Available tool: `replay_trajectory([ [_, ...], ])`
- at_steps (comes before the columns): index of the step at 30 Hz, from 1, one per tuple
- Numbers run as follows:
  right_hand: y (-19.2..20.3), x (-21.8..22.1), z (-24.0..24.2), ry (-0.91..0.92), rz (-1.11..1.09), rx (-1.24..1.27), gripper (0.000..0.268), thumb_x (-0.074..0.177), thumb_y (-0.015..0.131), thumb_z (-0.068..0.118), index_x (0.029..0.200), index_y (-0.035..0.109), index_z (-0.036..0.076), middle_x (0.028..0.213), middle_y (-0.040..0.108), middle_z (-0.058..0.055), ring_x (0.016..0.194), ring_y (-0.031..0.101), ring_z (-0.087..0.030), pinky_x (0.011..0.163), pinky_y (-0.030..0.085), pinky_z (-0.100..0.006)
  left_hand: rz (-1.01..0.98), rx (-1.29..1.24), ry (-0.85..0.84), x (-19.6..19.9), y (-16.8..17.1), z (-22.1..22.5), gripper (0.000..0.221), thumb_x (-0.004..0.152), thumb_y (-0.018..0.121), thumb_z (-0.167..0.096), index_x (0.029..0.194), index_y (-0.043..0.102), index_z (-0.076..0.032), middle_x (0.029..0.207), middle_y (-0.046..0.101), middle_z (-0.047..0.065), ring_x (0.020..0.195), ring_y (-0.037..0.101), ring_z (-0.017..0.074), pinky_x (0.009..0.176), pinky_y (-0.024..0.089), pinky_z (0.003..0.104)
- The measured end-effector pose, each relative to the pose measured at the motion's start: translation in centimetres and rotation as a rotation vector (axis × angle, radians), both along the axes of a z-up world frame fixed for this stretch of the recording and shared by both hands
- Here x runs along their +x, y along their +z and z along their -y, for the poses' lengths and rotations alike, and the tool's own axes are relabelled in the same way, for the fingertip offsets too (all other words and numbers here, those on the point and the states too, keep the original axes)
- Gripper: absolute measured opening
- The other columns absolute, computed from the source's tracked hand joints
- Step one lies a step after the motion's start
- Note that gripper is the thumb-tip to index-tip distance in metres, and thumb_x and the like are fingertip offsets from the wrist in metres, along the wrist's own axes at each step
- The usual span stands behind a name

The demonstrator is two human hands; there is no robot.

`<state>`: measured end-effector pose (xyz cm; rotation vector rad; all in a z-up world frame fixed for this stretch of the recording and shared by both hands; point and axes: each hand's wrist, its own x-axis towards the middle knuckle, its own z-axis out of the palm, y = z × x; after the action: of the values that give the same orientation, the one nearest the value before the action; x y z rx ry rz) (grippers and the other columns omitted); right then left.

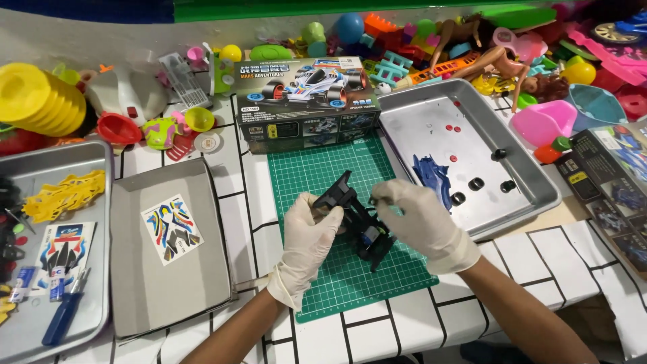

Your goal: Assembling a model toy car by installing gears and motor components into the chassis

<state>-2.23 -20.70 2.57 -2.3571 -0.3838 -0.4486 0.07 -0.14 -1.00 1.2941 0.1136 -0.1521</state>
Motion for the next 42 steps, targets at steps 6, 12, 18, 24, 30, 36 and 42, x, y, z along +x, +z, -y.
replay_trajectory([
  [6, -0.2, -1.2, -3.1, -0.030, 0.159, -0.181, 0.016, 0.088, 0.073, 0.005, 0.100, 0.064, 0.011, 0.090, 0.074, -0.006, 0.081, 0.076, -0.024, 0.069, 0.064, -0.036, -0.020, 0.004, 0.024, 0.2, -0.3, 0.1, 0.023, 0.082, 0.080, -0.004, 0.083, 0.057, -0.004, 0.073, 0.071, 0.016, 0.063, 0.070, 0.0161, 0.054, 0.062, 0.028],
  [12, 2.0, -2.0, -4.3, -0.068, 0.051, 0.067, 0.016, 0.079, 0.081, 0.001, 0.090, 0.070, 0.003, 0.088, 0.075, -0.013, 0.091, 0.076, -0.033, 0.078, 0.063, -0.043, -0.025, -0.016, 0.036, 0.2, -0.2, 0.0, 0.021, 0.083, 0.077, -0.003, 0.083, 0.056, -0.004, 0.073, 0.071, 0.020, 0.062, 0.072, 0.0184, 0.055, 0.063, 0.029],
  [18, -0.3, -1.7, -4.5, -0.158, -0.023, 0.284, 0.023, 0.072, 0.095, 0.013, 0.081, 0.074, 0.007, 0.092, 0.077, -0.007, 0.101, 0.077, -0.025, 0.088, 0.061, -0.039, -0.047, -0.030, 0.019, -0.5, 2.1, -0.1, 0.022, 0.082, 0.079, -0.002, 0.083, 0.056, 0.000, 0.074, 0.073, 0.024, 0.061, 0.072, 0.0198, 0.054, 0.064, 0.032],
  [24, -1.2, -1.5, -4.4, -0.182, 0.039, 0.314, 0.035, 0.071, 0.098, 0.013, 0.082, 0.065, 0.006, 0.085, 0.072, -0.006, 0.090, 0.075, -0.022, 0.085, 0.059, -0.035, -0.058, -0.063, -0.011, -0.8, 2.0, -0.1, 0.020, 0.085, 0.076, -0.001, 0.085, 0.056, 0.000, 0.073, 0.069, 0.021, 0.051, 0.070, 0.0243, 0.041, 0.060, 0.034],
  [30, -0.9, -1.5, -4.4, -0.124, 0.080, 0.138, 0.036, 0.070, 0.096, 0.012, 0.086, 0.063, 0.011, 0.086, 0.072, -0.004, 0.092, 0.074, -0.025, 0.086, 0.059, -0.038, -0.038, -0.058, 0.002, -0.8, 1.6, 0.0, 0.021, 0.084, 0.078, 0.000, 0.083, 0.057, 0.000, 0.072, 0.066, 0.015, 0.053, 0.069, 0.0188, 0.035, 0.056, 0.030],
  [36, 3.3, -1.0, -2.0, -0.261, -0.093, 0.266, 0.036, 0.079, 0.091, 0.022, 0.103, 0.071, 0.007, 0.099, 0.076, -0.012, 0.101, 0.075, -0.027, 0.091, 0.059, -0.039, 0.061, -0.077, 0.034, -0.1, 0.8, 0.2, 0.026, 0.088, 0.080, -0.007, 0.111, 0.069, -0.005, 0.091, 0.078, 0.008, 0.080, 0.066, 0.0078, 0.067, 0.059, 0.024],
  [42, 4.7, 1.6, 10.6, -0.725, -0.332, 0.020, 0.030, 0.089, 0.079, 0.043, 0.109, 0.075, 0.020, 0.103, 0.078, -0.003, 0.099, 0.074, -0.024, 0.082, 0.057, -0.041, 0.098, -0.018, -0.102, 0.1, -0.7, -0.1, 0.056, 0.081, 0.080, 0.005, 0.133, 0.061, -0.002, 0.104, 0.076, 0.013, 0.092, 0.069, 0.0155, 0.082, 0.060, 0.033],
])
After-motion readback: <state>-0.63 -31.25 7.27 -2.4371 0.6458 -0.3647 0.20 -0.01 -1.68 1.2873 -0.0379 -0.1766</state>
